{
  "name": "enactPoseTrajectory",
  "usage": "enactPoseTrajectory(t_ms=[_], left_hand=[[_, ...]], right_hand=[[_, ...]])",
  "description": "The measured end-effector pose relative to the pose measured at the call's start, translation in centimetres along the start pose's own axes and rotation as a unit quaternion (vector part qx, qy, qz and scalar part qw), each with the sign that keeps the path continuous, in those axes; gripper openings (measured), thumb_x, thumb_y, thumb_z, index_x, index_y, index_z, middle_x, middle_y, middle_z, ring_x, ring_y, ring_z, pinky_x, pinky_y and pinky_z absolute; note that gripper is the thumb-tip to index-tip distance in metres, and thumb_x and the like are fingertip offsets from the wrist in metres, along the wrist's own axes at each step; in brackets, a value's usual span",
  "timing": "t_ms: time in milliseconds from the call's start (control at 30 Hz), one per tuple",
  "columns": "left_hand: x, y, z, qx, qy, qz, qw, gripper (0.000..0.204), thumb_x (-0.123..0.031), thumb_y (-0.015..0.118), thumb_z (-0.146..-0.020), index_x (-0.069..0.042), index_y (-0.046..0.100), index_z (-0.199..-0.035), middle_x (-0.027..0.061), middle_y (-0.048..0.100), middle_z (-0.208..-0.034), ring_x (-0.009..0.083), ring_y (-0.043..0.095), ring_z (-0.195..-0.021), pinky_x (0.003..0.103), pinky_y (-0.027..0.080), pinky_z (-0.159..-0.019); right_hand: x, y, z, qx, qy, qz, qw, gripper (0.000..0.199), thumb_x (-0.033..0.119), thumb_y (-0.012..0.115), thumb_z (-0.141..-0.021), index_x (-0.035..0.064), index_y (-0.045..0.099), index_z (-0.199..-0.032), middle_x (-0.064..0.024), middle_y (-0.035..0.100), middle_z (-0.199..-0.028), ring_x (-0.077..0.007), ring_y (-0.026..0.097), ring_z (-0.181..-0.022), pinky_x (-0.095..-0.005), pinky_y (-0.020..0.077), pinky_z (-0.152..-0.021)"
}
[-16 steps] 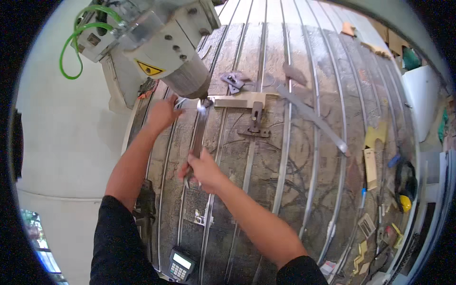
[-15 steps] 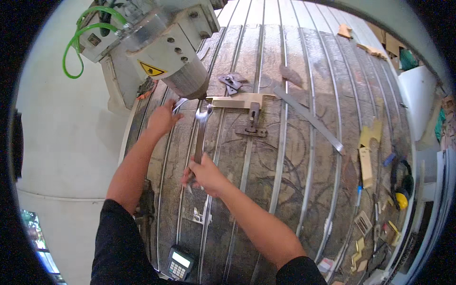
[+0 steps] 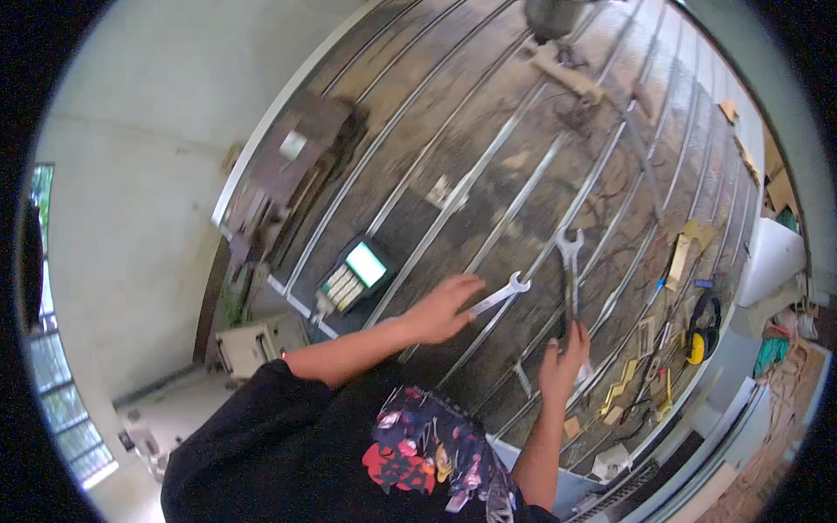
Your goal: The person operates a CNC machine controller, loosens and removes the collet nut from the spindle using wrenches, and installs a new tool bit into the spindle by hand and with wrenches.
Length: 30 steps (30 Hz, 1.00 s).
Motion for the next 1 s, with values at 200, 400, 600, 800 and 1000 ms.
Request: enactPoseTrajectory(t_ms=[200, 400, 600, 800, 1000], left_hand=[[4.5, -9.6, 11.3, -0.265, -0.17, -0.206, 0.926, 0.048, -0.014, 0.064, -0.071, 0.004, 0.045, -0.112, 0.0219, 0.043, -0.117, 0.0353, 0.042, -0.11, 0.04, 0.034, -0.093], [9.0, -9.9, 13.5, -0.199, -0.258, -0.128, 0.937, 0.046, -0.03, 0.05, -0.082, 0.006, 0.047, -0.112, 0.0279, 0.05, -0.105, 0.0421, 0.046, -0.1, 0.044, 0.036, -0.087], [8.3, -9.5, 15.0, -0.131, -0.4, -0.007, 0.907, 0.054, -0.043, 0.039, -0.087, 0.008, 0.049, -0.101, 0.031, 0.053, -0.1, 0.0431, 0.049, -0.097, 0.042, 0.04, -0.084], [8.0, -6.9, 17.1, -0.238, -0.324, 0.367, 0.839, 0.047, -0.038, 0.039, -0.09, 0.005, 0.044, -0.109, 0.0175, 0.055, -0.101, 0.0236, 0.054, -0.093, 0.033, 0.04, -0.083], [1.4, -8.4, 18.1, -0.152, -0.249, 0.543, 0.788, 0.041, -0.013, 0.048, -0.083, 0.003, 0.034, -0.117, 0.012, 0.049, -0.108, 0.0176, 0.048, -0.101, 0.03, 0.037, -0.088]], right_hand=[[4.6, 5.6, 6.9, 0.18, 0.135, -0.328, 0.918, 0.031, 0.007, 0.051, -0.083, -0.0015, 0.048, -0.112, -0.0102, 0.055, -0.107, -0.0178, 0.053, -0.096, -0.0293, 0.0411, -0.084], [16.0, 17.3, 9.2, 0.473, 0.248, -0.489, 0.689, 0.053, 0.021, 0.054, -0.084, -0.0024, 0.032, -0.126, -0.0123, 0.05, -0.113, -0.0187, 0.05, -0.1, -0.0279, 0.0421, -0.081], [19.5, 20.5, 9.9, 0.403, 0.216, -0.365, 0.811, 0.065, 0.016, 0.063, -0.074, -0.0041, 0.026, -0.124, -0.018, 0.047, -0.112, -0.0221, 0.05, -0.099, -0.03, 0.0409, -0.082], [19.4, 17.6, 10.4, 0.319, 0.013, -0.388, 0.865, 0.064, 0.01, 0.062, -0.075, -0.0039, 0.022, -0.122, -0.0198, 0.047, -0.108, -0.0245, 0.05, -0.101, -0.0345, 0.0397, -0.086], [20.0, 11.8, 11.3, 0.317, -0.033, -0.434, 0.842, 0.071, 0.004, 0.057, -0.074, -0.0017, 0.011, -0.128, -0.0209, 0.039, -0.12, -0.0242, 0.043, -0.111, -0.0339, 0.0368, -0.092]])
Point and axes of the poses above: each hand's wrist, its own z-axis away from the middle knuckle, its own y-axis out of the palm, x = y × z, the point moved 1 cm from there along -z, towards the middle knuckle
